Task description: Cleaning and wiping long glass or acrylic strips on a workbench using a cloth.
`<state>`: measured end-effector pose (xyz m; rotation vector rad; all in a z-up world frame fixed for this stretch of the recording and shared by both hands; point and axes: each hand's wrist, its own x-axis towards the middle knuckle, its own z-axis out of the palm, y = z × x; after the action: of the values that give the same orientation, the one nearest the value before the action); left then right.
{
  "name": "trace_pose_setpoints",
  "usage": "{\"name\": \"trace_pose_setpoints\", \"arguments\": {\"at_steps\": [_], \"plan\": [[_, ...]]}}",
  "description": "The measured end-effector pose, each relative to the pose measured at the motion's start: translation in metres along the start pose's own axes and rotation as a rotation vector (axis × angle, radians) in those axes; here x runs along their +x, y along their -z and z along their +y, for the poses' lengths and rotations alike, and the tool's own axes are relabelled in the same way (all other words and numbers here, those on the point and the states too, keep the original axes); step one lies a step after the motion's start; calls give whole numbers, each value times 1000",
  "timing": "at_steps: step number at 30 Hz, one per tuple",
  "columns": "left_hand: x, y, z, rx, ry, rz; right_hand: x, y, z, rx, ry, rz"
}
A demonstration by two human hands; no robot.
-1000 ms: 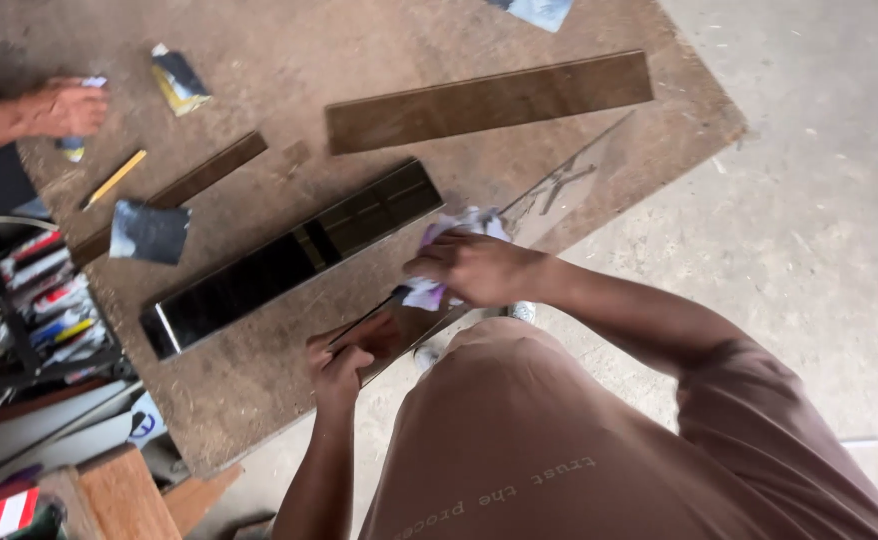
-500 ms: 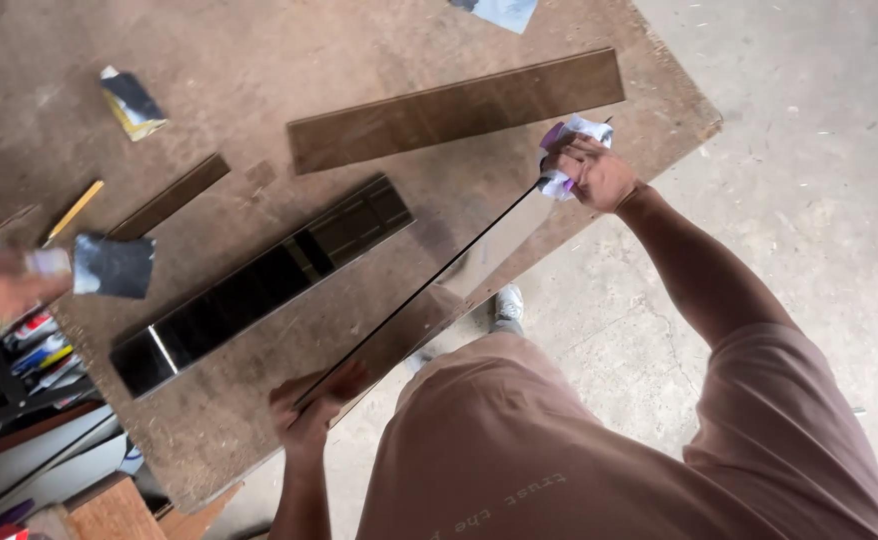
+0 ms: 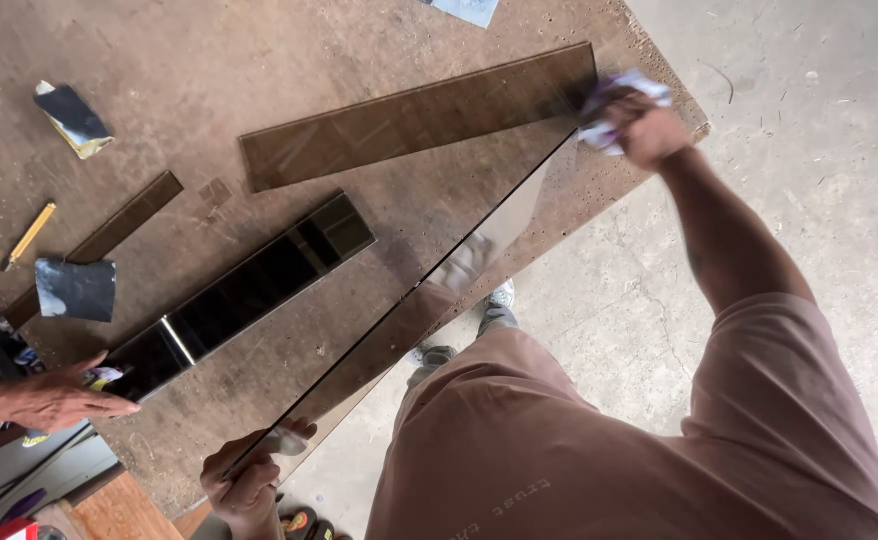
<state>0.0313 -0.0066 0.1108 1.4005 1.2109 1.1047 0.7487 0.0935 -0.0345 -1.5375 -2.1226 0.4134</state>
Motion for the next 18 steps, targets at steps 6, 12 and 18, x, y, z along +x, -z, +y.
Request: {"name": "trace_pose_setpoints", "arguments": {"at_steps": [6,12,18], "plan": [[18,-43,43,-107,-65,-72,-27,-7,-63,32,-164,549],[15,-34,-16,-427,-7,38,18,-119,-235,287,-83,365],[42,-47,-13,-565,411,74,43,-164,-357,138,17,254]]}}
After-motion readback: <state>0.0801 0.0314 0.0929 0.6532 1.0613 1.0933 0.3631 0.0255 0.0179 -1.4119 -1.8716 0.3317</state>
